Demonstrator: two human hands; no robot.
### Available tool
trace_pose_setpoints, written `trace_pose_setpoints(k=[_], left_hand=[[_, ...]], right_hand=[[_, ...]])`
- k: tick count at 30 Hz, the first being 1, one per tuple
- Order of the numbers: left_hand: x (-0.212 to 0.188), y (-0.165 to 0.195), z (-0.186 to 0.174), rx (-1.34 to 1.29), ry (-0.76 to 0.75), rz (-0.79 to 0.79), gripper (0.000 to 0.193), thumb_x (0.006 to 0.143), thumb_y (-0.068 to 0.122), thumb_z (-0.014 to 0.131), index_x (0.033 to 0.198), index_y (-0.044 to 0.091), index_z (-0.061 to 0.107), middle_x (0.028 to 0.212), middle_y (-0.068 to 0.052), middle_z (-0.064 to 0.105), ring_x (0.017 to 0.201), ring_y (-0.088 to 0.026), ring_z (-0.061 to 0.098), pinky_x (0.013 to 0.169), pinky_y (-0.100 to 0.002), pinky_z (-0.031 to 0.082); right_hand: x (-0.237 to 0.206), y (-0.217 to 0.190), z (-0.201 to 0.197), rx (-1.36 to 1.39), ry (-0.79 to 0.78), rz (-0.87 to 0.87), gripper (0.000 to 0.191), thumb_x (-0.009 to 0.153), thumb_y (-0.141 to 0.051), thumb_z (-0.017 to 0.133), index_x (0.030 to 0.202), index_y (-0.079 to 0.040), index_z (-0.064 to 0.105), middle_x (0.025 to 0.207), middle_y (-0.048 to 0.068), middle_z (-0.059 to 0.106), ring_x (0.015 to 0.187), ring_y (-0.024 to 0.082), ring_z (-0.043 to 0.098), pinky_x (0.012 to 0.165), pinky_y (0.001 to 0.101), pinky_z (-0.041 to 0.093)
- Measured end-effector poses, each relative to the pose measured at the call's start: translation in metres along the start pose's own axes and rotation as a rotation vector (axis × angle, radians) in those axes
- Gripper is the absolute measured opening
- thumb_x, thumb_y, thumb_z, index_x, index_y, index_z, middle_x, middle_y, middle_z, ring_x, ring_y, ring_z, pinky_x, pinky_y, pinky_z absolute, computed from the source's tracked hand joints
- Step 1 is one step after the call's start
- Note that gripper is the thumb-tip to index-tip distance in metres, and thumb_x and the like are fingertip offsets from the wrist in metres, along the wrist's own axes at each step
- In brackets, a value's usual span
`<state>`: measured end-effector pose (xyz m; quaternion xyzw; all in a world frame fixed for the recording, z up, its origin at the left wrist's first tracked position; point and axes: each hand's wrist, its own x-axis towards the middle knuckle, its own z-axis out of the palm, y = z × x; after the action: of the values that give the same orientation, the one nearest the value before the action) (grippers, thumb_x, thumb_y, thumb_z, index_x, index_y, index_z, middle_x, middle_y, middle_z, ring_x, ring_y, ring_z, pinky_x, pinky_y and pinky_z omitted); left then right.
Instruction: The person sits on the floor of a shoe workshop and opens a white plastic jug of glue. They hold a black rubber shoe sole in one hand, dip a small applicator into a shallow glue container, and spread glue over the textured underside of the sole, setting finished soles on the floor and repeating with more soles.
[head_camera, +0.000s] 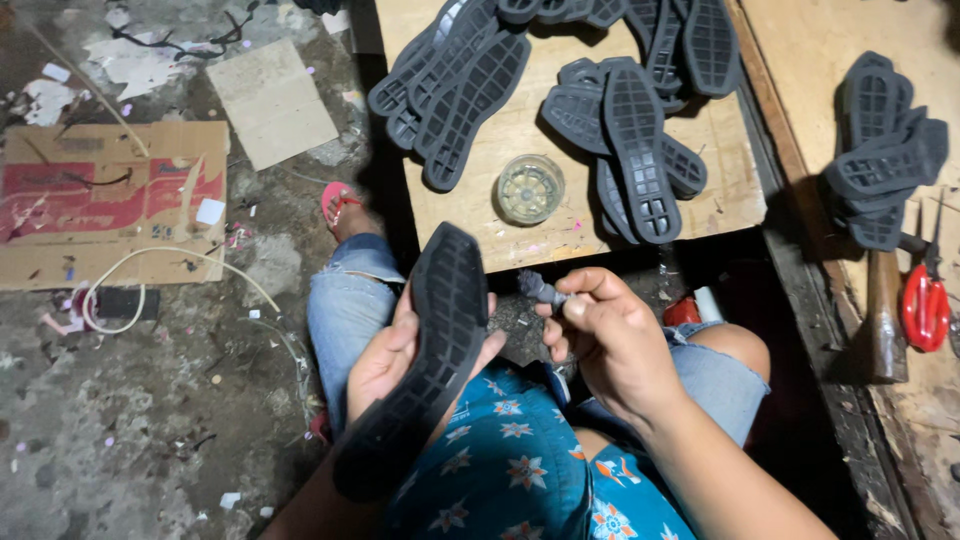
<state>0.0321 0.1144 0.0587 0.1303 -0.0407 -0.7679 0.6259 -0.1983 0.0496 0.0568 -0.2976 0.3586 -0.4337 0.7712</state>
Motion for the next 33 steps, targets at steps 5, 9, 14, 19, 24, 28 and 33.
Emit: trace_pose_setpoints(k=[5, 9, 14, 19, 24, 28, 33], left_hand=[[-0.006, 0.007, 0.011, -0.054, -0.079, -0.047, 0.08, 0.097, 0.011, 0.051, 0.169, 0.019, 0.017, 0.165, -0.006, 0.036, 0.146, -0.026, 0.039, 0.127, -0.06, 0.022], [-0.005, 0.007, 0.009, -0.022, -0.14, -0.048, 0.082, 0.096, 0.013, 0.054, 0.168, 0.015, 0.015, 0.162, -0.011, 0.039, 0.147, -0.028, 0.041, 0.127, -0.057, 0.023], [0.001, 0.008, 0.004, 0.02, -0.2, 0.009, 0.084, 0.101, 0.015, 0.056, 0.173, 0.008, 0.013, 0.155, -0.018, 0.044, 0.132, -0.029, 0.049, 0.12, -0.051, 0.033], [-0.006, 0.013, 0.007, 0.063, -0.197, -0.113, 0.083, 0.095, 0.016, 0.056, 0.167, 0.013, 0.016, 0.157, -0.012, 0.045, 0.141, -0.025, 0.048, 0.126, -0.052, 0.03], [0.001, 0.004, 0.007, 0.092, -0.019, -0.096, 0.077, 0.101, 0.022, 0.053, 0.165, 0.004, 0.014, 0.157, -0.016, 0.04, 0.14, -0.029, 0.048, 0.126, -0.06, 0.028], [0.008, 0.004, 0.002, -0.157, 0.091, -0.019, 0.08, 0.107, 0.039, 0.052, 0.168, 0.013, 0.008, 0.162, -0.01, 0.034, 0.141, -0.027, 0.04, 0.124, -0.073, 0.02], [0.003, 0.008, 0.009, -0.084, -0.27, -0.112, 0.085, 0.101, 0.041, 0.056, 0.171, 0.027, 0.009, 0.169, -0.005, 0.027, 0.151, -0.026, 0.033, 0.127, -0.067, 0.013]], right_hand=[[-0.005, -0.001, 0.011, -0.663, -0.027, -0.27, 0.033, 0.098, -0.007, 0.061, 0.129, 0.002, 0.063, 0.105, 0.012, 0.069, 0.09, 0.017, 0.067, 0.078, 0.029, 0.055], [-0.015, -0.011, 0.031, -1.026, -0.134, -0.515, 0.028, 0.098, -0.008, 0.063, 0.123, 0.003, 0.067, 0.105, 0.012, 0.068, 0.094, 0.02, 0.067, 0.084, 0.0295, 0.053], [-0.032, -0.013, 0.052, -1.144, -0.318, -0.605, 0.025, 0.095, -0.009, 0.067, 0.118, 0.0, 0.069, 0.096, 0.011, 0.068, 0.086, 0.021, 0.069, 0.077, 0.0292, 0.055], [-0.003, -0.027, 0.036, -1.245, -0.014, -0.662, 0.021, 0.094, -0.008, 0.069, 0.114, -0.001, 0.071, 0.094, 0.011, 0.068, 0.082, 0.02, 0.068, 0.074, 0.0295, 0.053], [0.0, -0.033, 0.03, -1.227, -0.003, -0.711, 0.025, 0.093, -0.006, 0.069, 0.117, 0.002, 0.069, 0.098, 0.012, 0.068, 0.087, 0.021, 0.066, 0.078, 0.0296, 0.051], [-0.005, -0.026, 0.035, -1.113, -0.069, -0.634, 0.026, 0.093, -0.006, 0.069, 0.118, 0.002, 0.068, 0.103, 0.011, 0.07, 0.092, 0.02, 0.068, 0.082, 0.0289, 0.053], [-0.004, -0.026, 0.037, -1.123, -0.055, -0.596, 0.027, 0.091, -0.006, 0.07, 0.117, 0.002, 0.069, 0.102, 0.011, 0.071, 0.091, 0.02, 0.07, 0.08, 0.0293, 0.053]])
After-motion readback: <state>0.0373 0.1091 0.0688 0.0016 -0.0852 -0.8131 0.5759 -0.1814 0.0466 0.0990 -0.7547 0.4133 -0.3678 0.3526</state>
